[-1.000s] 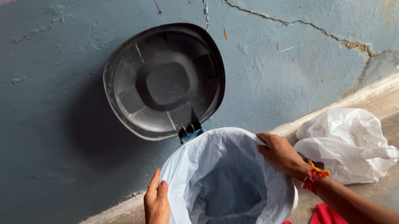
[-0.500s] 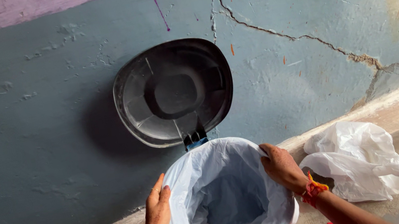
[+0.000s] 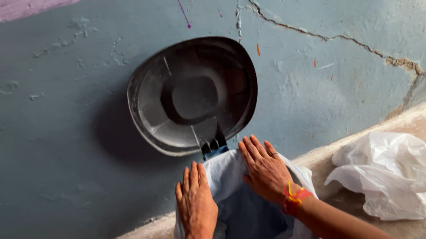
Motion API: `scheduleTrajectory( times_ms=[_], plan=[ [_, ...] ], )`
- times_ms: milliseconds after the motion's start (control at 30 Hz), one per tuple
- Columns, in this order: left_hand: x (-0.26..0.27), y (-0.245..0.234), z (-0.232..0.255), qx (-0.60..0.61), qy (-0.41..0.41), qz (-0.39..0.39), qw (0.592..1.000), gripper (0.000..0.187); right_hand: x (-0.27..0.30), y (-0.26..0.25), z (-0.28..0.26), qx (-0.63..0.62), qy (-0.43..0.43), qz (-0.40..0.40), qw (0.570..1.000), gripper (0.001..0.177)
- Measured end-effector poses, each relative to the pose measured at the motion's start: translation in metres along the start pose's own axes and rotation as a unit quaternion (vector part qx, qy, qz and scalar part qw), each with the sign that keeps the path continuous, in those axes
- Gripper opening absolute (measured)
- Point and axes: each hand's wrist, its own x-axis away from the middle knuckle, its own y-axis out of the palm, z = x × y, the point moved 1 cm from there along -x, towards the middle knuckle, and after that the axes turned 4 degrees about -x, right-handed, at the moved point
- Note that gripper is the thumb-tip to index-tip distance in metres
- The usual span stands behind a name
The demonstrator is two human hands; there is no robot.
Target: The person opens a trash can, takes a plastic liner from a pile, and fits it into the can by hand.
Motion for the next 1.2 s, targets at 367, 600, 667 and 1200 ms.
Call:
scheduleTrajectory(
  times_ms=[367, 600, 667, 1200],
  plan=[
    [-0.009, -0.021, 0.015, -0.034, 0.068, 0.158, 0.985, 0.043, -0.001, -0.016, -0.003, -0.008, -0.012, 0.089, 0.996, 0.054],
    [0.006, 0.005, 0.012, 0.148, -0.014, -0.247, 0.958, 0.035, 0.007, 0.007, -0.007, -0.142, -0.019, -0.215, 0.966, 0.047],
    [0.005, 0.023, 0.002, 0.181, 0.002, -0.161, 0.97, 0.05, 0.007, 0.029, 0.007, -0.196, -0.059, -0.124, 0.971, 0.057],
    [0.029, -0.036, 0.016, 0.181, -0.002, -0.024, 0.983, 0.039, 0.037, 0.004, -0.016, -0.264, 0.026, -0.126, 0.956, 0.048]
  ],
)
